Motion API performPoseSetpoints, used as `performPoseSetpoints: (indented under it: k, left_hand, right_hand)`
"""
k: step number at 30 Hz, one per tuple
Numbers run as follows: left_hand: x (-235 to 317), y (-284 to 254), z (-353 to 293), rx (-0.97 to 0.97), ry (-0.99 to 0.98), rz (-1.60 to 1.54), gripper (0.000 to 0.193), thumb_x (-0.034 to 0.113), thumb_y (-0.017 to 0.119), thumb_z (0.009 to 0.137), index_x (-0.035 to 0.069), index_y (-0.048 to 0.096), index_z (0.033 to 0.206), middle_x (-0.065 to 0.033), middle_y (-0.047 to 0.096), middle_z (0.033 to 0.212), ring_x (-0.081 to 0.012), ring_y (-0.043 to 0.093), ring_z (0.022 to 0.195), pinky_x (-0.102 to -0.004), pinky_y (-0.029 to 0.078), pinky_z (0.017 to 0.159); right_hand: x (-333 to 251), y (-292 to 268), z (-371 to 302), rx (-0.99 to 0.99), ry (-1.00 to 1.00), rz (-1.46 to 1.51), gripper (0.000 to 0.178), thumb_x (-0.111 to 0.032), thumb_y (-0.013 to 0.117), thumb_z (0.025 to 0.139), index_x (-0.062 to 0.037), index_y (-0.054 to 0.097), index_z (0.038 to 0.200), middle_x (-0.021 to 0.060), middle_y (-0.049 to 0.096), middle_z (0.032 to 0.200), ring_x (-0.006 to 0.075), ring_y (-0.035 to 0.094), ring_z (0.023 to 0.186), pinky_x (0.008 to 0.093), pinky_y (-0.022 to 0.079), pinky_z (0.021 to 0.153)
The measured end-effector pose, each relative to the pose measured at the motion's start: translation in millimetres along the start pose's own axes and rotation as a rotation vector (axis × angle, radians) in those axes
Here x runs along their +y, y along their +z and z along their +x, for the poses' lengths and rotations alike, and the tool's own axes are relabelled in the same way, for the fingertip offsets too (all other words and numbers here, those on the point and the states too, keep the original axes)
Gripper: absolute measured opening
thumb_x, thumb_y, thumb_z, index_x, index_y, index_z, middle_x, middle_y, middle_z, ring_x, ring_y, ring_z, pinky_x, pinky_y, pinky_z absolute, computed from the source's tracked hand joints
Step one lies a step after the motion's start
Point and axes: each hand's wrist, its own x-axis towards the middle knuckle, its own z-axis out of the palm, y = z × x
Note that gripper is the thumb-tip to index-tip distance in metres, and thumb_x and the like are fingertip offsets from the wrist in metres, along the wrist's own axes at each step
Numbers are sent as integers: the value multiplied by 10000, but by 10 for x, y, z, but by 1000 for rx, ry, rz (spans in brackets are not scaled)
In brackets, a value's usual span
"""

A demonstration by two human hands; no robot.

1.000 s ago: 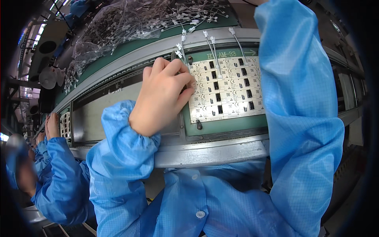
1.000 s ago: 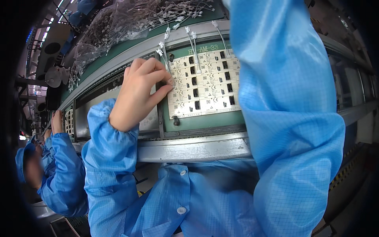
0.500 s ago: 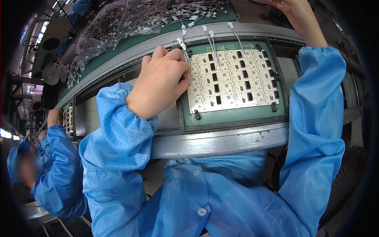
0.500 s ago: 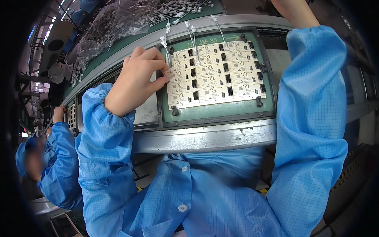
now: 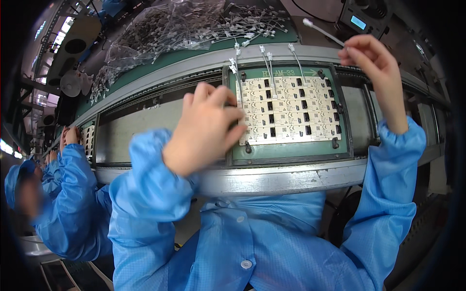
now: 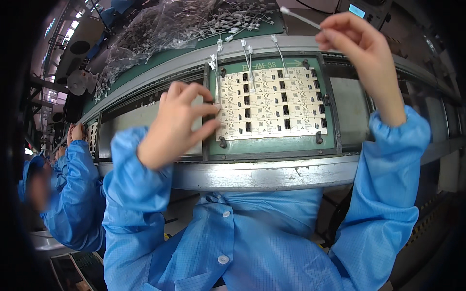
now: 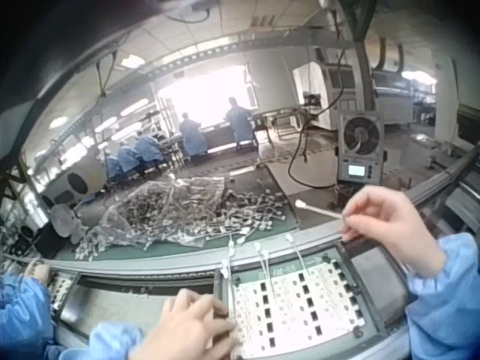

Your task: Assembling small electronic components onto a circuit board fixture at a manual production line station.

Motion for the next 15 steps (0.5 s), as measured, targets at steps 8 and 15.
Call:
performPoseSetpoints:
  k: [8,15]
  left_hand:
    - [-1448,251,1105,216,-238,10,251,148,623,830,134,701,1068,-129,670,1062,-328,641,1031,-441,524,847]
    - [-1500,403,1214,190,-224,234,179,190,577,887,150,701,1010,-67,672,1040,-309,656,972,-450,530,825]
  right_hand:
    - [-126,620,-292,-14,-242,-564,98,6,586,915,29,605,1009,145,655,916,272,659,840,310,508,763]
    - [-83,649,-412,-26,-76,-513,141,9,631,878,18,625,1018,142,660,934,299,653,884,348,505,783]
